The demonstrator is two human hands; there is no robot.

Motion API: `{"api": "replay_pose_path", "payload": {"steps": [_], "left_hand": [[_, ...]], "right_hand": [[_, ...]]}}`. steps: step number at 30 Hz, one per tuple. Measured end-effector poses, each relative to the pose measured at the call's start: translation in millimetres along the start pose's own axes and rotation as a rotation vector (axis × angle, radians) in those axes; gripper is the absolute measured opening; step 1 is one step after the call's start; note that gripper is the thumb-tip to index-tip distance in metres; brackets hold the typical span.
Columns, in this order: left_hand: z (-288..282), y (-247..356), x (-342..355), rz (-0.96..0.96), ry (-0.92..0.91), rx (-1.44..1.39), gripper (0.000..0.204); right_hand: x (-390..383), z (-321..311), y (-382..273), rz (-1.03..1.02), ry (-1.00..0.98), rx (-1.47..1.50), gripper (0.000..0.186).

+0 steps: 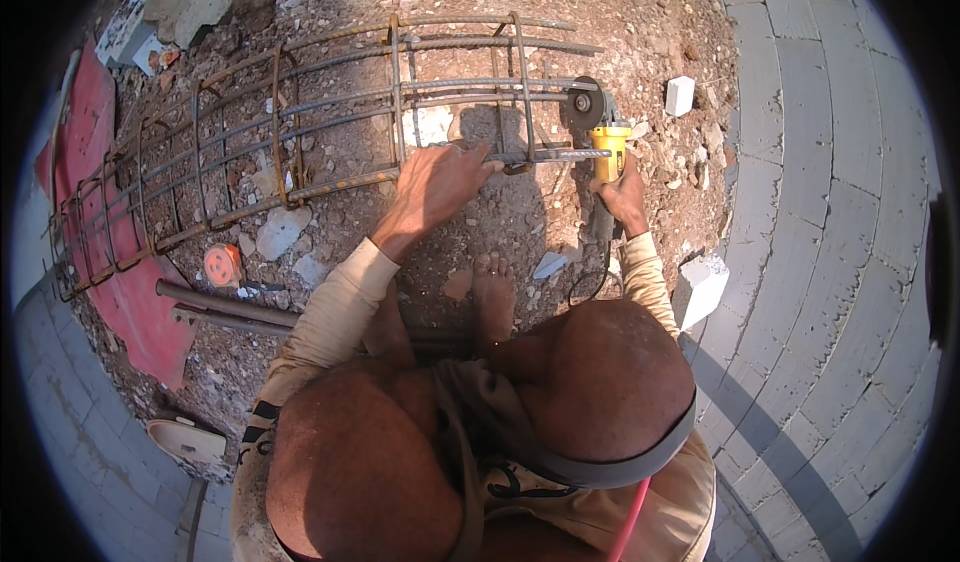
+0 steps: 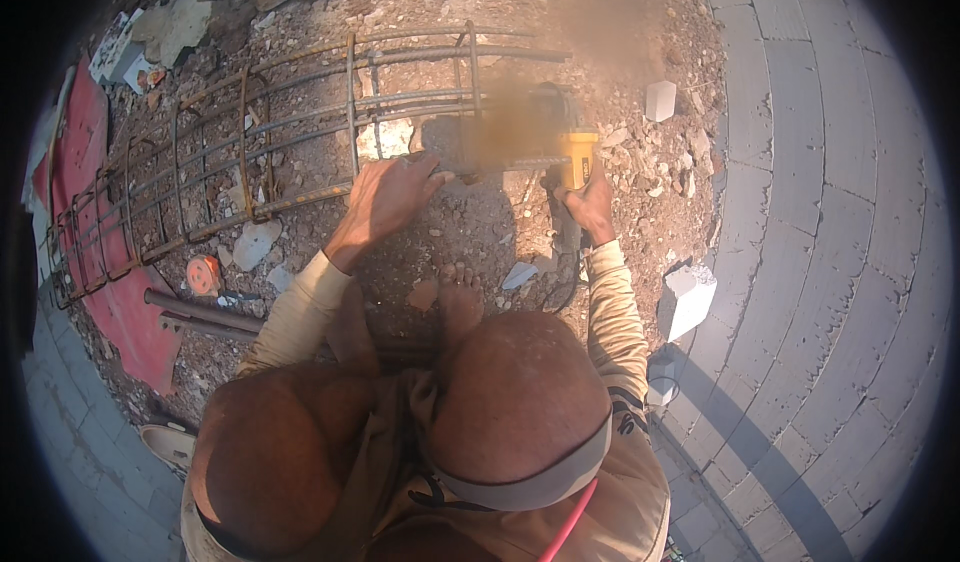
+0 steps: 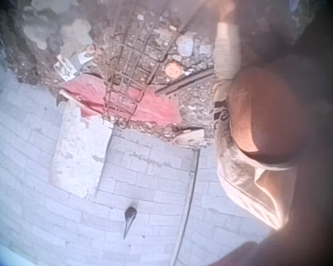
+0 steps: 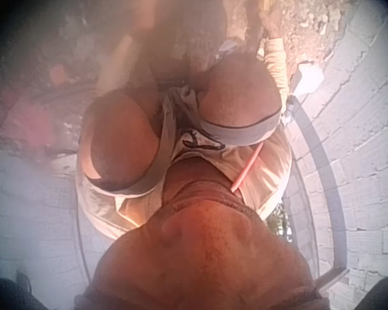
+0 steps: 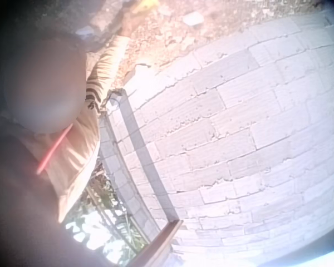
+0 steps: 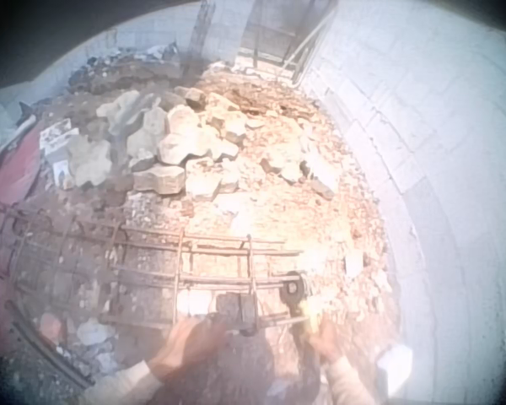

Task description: The person uses an angle grinder to cut metal rods on a rebar grid. They hold the rods with one hand and operate the grinder with the other, cutting multiple sections of the grid.

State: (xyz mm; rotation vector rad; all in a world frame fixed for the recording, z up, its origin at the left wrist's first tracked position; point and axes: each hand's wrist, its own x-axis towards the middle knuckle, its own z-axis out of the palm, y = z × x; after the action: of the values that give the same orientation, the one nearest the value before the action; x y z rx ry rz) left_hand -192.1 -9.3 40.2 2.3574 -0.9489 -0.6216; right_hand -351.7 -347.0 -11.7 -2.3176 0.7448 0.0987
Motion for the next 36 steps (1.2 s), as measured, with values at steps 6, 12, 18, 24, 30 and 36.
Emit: {"api": "replay_pose_path", "payload": {"steps": [6, 12, 18, 24, 30, 36], "left_hand": [[-0.4, 0.2, -0.6, 0.005, -0.003, 0.001, 0.039], [2.6, -2.8, -1.0, 0.029, 0.03, -0.007, 0.039], [7.5, -6.1, -0.8, 0.026, 0.008, -0.016, 0.041], [-1.1, 0.2, 1.1, 0.011, 0.005, -0.032, 0.043], [3.1, -3.3, -1.3, 0.01, 0.027, -0.072, 0.041], [-6.0, 0.7, -0.8, -0.021, -0.039, -0.066, 0.039]], "right_hand": [[0.9, -0.6, 0.2, 0.008, -0.007, -0.002, 0.082], [1.1, -1.3, -1.1, -0.005, -0.008, 0.005, 0.082], [-3.2, -2.5, 2.6, 0.001, -0.015, 0.009, 0.078], [2.1, 0.1, -1.9, 0.029, -0.005, 0.027, 0.081], [6.3, -0.5, -0.2, -0.01, 0.007, -0.019, 0.08], [1.7, 0.4, 6.3, 0.012, -0.023, 0.029, 0.082]]}}
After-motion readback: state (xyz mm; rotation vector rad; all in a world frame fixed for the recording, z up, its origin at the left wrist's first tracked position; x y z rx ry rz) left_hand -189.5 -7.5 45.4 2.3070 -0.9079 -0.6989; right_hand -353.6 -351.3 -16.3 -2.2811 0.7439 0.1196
